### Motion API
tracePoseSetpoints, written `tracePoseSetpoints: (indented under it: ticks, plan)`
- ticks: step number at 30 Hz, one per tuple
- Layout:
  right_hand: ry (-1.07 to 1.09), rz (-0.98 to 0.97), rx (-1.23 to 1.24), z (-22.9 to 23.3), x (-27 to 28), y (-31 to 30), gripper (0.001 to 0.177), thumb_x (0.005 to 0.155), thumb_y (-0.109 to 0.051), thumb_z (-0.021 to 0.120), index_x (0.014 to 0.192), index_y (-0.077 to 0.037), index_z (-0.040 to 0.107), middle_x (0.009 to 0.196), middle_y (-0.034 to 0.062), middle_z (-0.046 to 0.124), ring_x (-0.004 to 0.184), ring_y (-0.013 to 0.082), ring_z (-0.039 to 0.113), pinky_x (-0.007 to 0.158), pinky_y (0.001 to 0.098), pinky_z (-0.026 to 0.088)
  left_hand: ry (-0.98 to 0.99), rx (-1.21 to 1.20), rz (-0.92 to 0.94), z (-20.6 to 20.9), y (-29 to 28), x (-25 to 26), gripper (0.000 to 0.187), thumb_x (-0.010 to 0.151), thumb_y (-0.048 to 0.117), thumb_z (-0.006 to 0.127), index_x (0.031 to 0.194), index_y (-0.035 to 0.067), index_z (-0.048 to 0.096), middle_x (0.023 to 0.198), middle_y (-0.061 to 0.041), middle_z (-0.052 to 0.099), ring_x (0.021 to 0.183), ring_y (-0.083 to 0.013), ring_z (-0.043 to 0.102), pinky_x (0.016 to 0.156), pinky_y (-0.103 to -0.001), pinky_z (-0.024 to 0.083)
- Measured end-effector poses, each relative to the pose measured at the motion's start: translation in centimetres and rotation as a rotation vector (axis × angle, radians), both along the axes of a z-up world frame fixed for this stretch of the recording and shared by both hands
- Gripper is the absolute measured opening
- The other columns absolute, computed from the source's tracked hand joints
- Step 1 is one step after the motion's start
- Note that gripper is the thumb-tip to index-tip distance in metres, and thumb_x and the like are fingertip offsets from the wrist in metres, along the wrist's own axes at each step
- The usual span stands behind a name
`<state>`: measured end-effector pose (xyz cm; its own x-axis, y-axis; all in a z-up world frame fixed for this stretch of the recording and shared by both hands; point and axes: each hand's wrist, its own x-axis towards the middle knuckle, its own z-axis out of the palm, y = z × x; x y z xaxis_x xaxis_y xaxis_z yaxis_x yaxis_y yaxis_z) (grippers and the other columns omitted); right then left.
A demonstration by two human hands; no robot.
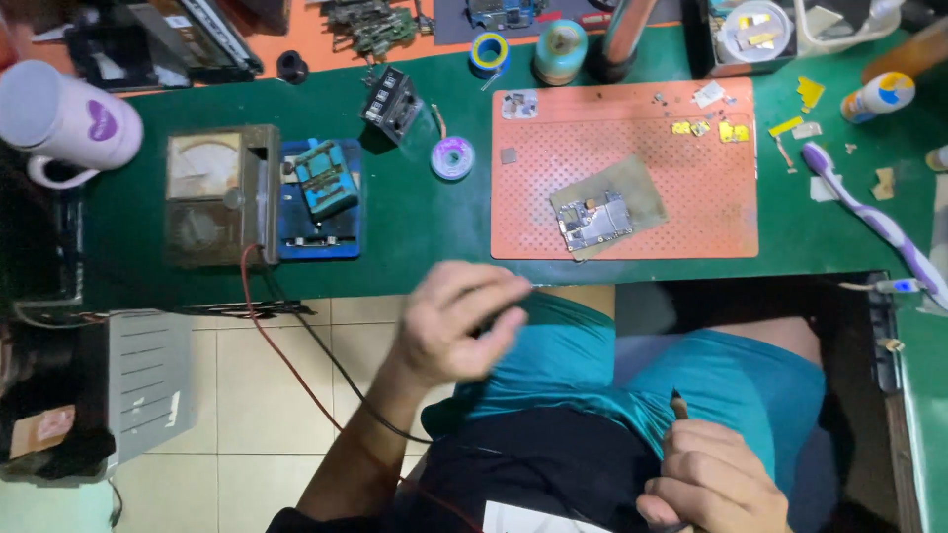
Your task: The person solders a small circuit board using a soldering iron and solder wire. They then clean the board with a toothbrush and test it with a multimeter. Finally, they use tweezers to place a small component onto the board and place it into a plastic bag.
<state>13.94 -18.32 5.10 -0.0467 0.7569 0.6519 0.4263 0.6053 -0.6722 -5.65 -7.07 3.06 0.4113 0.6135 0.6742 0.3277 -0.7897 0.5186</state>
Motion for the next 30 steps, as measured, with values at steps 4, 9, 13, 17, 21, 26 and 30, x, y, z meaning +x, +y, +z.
tracePoseSetpoints:
  ticks: [4,9,13,17,21,26,30]
  plan:
    - [-0.053,0.438,-0.042,-0.1,2.7,0.5,0.02,0.074,-0.016,0.062,0.061,-0.004,0.052,0.057,0.0049,0.046,0.041,0.0154,0.044,0.041,0.0259,0.036,0.162,-0.251,-0.518,-2.1,-2.4,5.0,0.04,0.085,0.032,0.059,0.119,0.014,0.049,0.095,-0.003,0.054,0.088,-0.0182,0.057,0.067,-0.029,0.04]
    - [0.04,0.395,-0.046,0.0,1.5,1.7,0.025,0.071,-0.011,0.063,0.06,-0.004,0.042,0.049,0.0042,0.035,0.039,0.0176,0.039,0.042,0.0251,0.043,0.046,-0.22,-0.613,-3.0,-1.3,7.0,0.015,0.093,0.015,0.041,0.1,0.01,0.053,0.078,-0.005,0.048,0.065,-0.0213,0.048,0.056,-0.03,0.035]
    - [-0.11,0.317,-0.399,0.0,4.3,1.9,0.032,0.073,-0.012,0.066,0.101,-0.005,0.051,0.104,0.0084,0.057,0.097,0.0249,0.062,0.088,0.0385,0.051,0.034,-0.185,-0.527,-2.8,1.1,4.8,0.016,0.089,0.011,0.047,0.102,0.006,0.055,0.081,-0.005,0.051,0.069,-0.0216,0.053,0.059,-0.032,0.042]
    - [-0.457,-0.128,0.051,-0.8,6.9,2.7,0.019,0.073,-0.019,0.053,0.087,-0.008,0.057,0.077,0.0085,0.045,0.062,0.0216,0.047,0.061,0.037,0.042,-0.174,-0.268,-0.307,-2.2,2.2,2.7,0.01,0.08,0.005,0.059,0.088,0.0,0.059,0.077,-0.011,0.058,0.061,-0.0176,0.055,0.056,-0.026,0.049]
    - [0.146,-0.413,0.555,-5.4,6.8,7.7,0.056,0.087,-0.052,0.024,0.064,-0.003,0.04,0.041,0.0062,0.028,0.031,0.0191,0.028,0.037,0.0362,0.023,-0.193,-0.3,-0.176,-1.7,3.3,2.3,0.015,0.084,0.011,0.05,0.091,0.0,0.058,0.085,-0.008,0.062,0.069,-0.0202,0.059,0.064,-0.026,0.051]
    - [-0.093,-0.254,0.102,-5.5,6.4,8.1,0.043,0.086,-0.04,0.039,0.083,0.001,0.05,0.062,0.0145,0.046,0.053,0.0229,0.049,0.052,0.0319,0.043,-0.252,-0.323,-0.206,-2.3,4.8,4.1,0.014,0.085,0.009,0.051,0.092,-0.001,0.057,0.085,-0.01,0.061,0.071,-0.0223,0.06,0.066,-0.027,0.052]
    - [-0.356,-0.228,-0.184,-5.9,7.1,8.2,0.043,0.087,-0.028,0.034,0.083,0.002,0.065,0.063,0.0093,0.043,0.054,0.0198,0.044,0.05,0.0259,0.034,-0.261,-0.33,-0.237,-2.9,5.5,4.4,0.015,0.085,0.009,0.047,0.091,-0.002,0.057,0.085,-0.01,0.061,0.071,-0.0242,0.06,0.066,-0.029,0.053]
